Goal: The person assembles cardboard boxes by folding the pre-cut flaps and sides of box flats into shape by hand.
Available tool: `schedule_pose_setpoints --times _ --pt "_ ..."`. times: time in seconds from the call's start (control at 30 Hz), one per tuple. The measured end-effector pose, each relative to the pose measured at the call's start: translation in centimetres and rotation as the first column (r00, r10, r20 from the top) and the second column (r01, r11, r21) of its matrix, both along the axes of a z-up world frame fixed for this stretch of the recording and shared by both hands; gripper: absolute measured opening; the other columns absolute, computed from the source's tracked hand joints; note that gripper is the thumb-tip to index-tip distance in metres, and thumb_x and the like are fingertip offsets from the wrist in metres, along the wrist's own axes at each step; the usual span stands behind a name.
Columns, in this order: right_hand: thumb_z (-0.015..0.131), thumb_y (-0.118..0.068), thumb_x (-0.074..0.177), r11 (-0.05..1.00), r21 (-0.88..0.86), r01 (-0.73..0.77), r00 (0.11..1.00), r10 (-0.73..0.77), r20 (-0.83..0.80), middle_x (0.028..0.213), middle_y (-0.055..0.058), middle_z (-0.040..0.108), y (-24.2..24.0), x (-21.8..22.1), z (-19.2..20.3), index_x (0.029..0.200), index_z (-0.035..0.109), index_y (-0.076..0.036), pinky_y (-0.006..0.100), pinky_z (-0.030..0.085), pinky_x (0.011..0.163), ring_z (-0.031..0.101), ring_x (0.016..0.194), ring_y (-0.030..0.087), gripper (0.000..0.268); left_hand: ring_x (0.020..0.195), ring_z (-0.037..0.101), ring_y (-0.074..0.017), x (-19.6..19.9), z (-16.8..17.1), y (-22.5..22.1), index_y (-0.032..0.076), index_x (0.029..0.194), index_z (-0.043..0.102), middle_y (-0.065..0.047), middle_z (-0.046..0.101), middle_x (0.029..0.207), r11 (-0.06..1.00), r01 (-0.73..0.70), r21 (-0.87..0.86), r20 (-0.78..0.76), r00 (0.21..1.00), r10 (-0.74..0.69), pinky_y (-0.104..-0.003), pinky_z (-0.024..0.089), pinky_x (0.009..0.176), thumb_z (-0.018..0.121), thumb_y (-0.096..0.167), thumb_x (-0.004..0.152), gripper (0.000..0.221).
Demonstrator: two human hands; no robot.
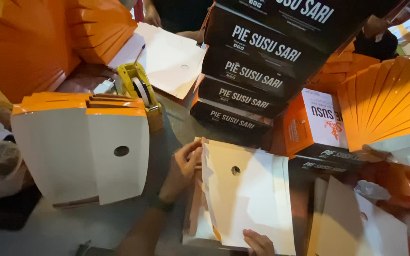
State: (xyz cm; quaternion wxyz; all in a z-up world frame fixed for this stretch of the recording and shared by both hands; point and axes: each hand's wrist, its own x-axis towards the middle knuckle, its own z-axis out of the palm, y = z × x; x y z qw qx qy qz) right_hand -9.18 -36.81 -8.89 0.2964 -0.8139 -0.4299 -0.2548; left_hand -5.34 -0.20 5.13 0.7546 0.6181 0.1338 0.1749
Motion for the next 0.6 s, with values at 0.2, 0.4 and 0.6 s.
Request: schedule_pose_setpoints --times 0.2,0.4,0.6 --pt "0.042 -0.033 0.106 1.000 0.009 0.011 0.998 -0.011 0.054 0.125 -0.002 0.074 -0.5 -0.7 -0.8 0.114 0.072 -0.018 0.029 0.053 0.092 0.071 0.114 0.013 0.035 0.108 0.066 -0.0136 0.0 -1.9 -0.3 0.003 0.130 0.067 -0.007 0.073 0.121 0.985 -0.002 0.171 0.061 0.998 -0.009 -0.029 0.054 0.088 0.057 0.036 0.098 0.047" --pt "0.055 -0.036 0.100 0.999 -0.052 -0.005 0.999 0.006 0.032 0.128 0.000 0.071 1.1 -1.2 2.1 0.113 0.073 -0.016 0.028 0.055 0.089 0.072 0.112 0.014 0.030 0.113 0.070 -0.0178 0.7 -2.0 -0.3 0.004 0.141 0.058 -0.011 0.071 0.128 0.992 0.052 0.113 0.023 0.998 -0.055 -0.030 0.057 0.093 0.062 0.031 0.095 0.054" --pt "0.060 -0.032 0.097 0.994 -0.108 -0.009 0.992 0.023 0.126 0.127 -0.007 0.070 -0.7 0.8 -2.1 0.115 0.069 -0.023 0.026 0.055 0.085 0.069 0.109 0.010 0.022 0.104 0.062 -0.0127 0.7 -2.9 -0.1 0.003 0.140 0.059 -0.005 0.068 0.122 0.983 0.021 0.184 0.120 0.992 -0.044 -0.028 0.052 0.086 0.061 0.030 0.097 0.051"
